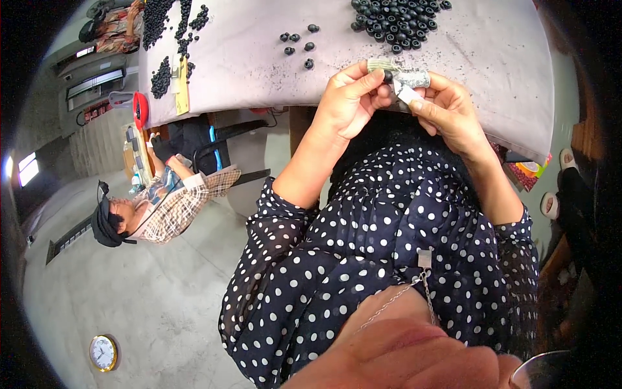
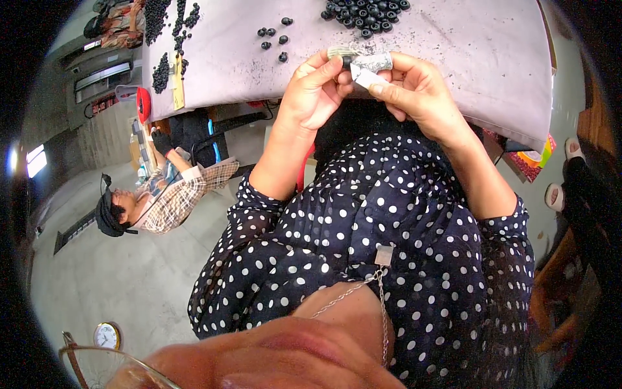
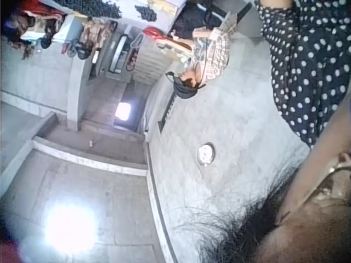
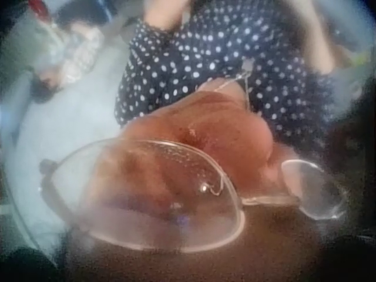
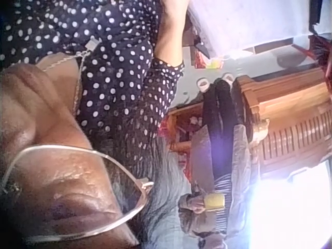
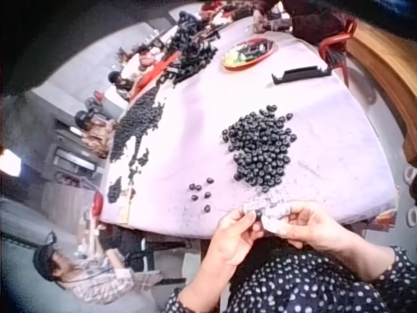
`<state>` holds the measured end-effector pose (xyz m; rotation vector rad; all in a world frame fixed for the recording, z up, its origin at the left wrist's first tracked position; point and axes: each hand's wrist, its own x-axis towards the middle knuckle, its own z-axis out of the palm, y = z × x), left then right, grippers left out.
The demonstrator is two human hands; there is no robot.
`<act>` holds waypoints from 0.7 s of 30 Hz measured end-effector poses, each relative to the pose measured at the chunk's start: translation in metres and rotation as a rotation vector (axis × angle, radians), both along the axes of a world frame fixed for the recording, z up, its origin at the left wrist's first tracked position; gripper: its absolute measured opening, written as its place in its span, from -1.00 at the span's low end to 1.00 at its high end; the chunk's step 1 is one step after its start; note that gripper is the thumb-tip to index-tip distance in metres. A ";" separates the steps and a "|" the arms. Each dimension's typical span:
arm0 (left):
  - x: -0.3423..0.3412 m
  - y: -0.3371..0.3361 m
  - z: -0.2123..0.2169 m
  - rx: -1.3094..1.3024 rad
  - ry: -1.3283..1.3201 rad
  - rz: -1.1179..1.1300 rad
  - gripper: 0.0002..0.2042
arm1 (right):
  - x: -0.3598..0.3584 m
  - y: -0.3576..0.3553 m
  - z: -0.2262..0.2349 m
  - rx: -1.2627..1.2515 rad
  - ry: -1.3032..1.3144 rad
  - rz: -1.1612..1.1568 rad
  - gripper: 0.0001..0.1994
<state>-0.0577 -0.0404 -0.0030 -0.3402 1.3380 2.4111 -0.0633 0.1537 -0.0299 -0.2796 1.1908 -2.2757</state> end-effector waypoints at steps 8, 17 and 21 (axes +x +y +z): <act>0.010 0.011 0.011 0.128 -0.104 0.041 -0.89 | 0.003 0.002 0.001 -0.106 0.016 0.070 -0.60; 0.013 0.014 0.007 0.098 -0.118 0.044 -0.94 | 0.003 -0.001 -0.001 -0.084 -0.005 0.072 -0.58; 0.013 0.011 0.006 0.144 -0.129 0.029 -0.95 | 0.003 0.000 -0.003 -0.121 -0.038 0.094 -0.62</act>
